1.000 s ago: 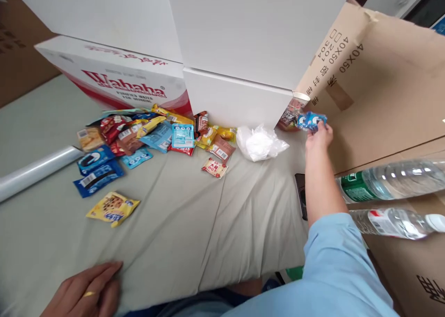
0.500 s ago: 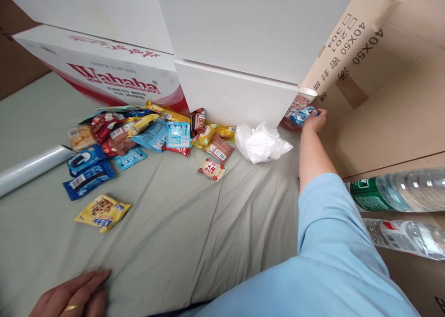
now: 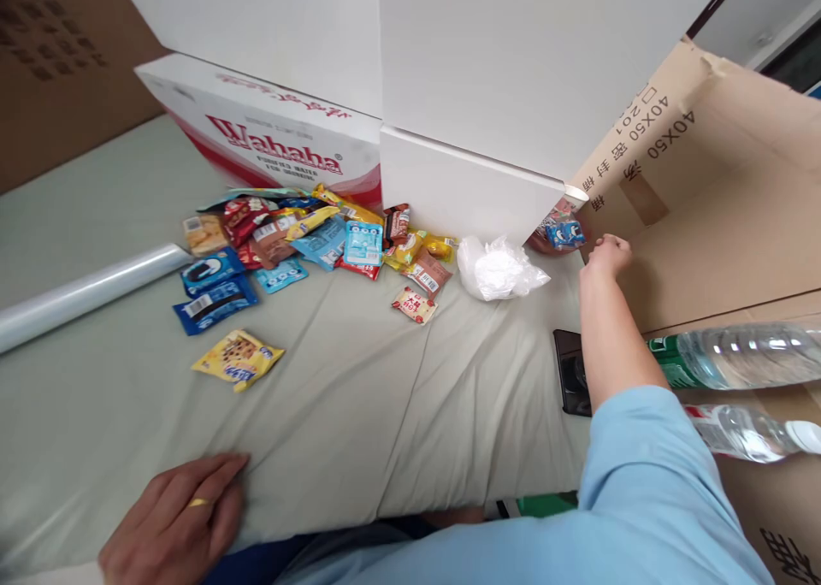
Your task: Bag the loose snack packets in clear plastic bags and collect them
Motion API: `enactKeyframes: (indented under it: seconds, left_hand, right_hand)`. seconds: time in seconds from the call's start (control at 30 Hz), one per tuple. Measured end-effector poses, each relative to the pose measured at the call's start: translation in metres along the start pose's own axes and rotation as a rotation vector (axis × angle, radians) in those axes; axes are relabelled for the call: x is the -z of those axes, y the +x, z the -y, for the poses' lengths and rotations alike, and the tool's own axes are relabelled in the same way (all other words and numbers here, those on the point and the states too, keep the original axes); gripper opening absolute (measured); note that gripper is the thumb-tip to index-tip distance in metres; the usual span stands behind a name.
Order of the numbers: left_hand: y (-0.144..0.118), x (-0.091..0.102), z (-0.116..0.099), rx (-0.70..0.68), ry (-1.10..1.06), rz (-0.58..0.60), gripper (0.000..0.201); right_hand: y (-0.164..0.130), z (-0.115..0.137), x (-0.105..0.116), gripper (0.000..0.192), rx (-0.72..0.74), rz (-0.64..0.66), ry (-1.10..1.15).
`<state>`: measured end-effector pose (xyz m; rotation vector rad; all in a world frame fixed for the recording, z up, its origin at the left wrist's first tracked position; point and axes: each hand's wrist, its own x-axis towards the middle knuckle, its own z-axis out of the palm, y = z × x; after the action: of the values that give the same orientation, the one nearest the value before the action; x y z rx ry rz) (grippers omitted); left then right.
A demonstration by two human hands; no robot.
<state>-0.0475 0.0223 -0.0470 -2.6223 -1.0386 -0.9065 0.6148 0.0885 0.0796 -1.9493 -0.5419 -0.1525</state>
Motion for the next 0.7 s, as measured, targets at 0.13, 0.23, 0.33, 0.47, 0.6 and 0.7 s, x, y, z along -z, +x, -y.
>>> enactKeyframes:
  seconds: [0.13,0.23,0.33,0.47,0.6,0.7]
  left_hand:
    - [0.000,0.000,-0.003,0.008,-0.015,-0.022,0.022]
    - [-0.001,0.000,-0.005,0.026,-0.025,-0.029,0.020]
    - [-0.003,0.001,-0.008,0.044,-0.018,-0.025,0.019]
    - [-0.006,0.001,-0.010,0.066,-0.021,-0.022,0.016]
    - [-0.008,-0.001,-0.009,0.079,-0.048,-0.018,0.015]
    - [-0.009,-0.002,-0.009,0.077,-0.060,-0.029,0.015]
  right_hand:
    - [-0.041,0.031,0.014,0.012,-0.022,0.001,0.118]
    - [-0.079,0.052,0.021,0.015,0.142,0.224,0.128]
    - [-0.111,0.063,0.020,0.034,0.444,0.554,-0.144]
    - [-0.132,0.064,0.007,0.034,0.601,0.695,-0.651]
    - [-0.138,0.075,-0.013,0.039,0.646,0.552,-0.755]
    - [-0.145,0.090,-0.036,0.036,0.653,0.472,-0.721]
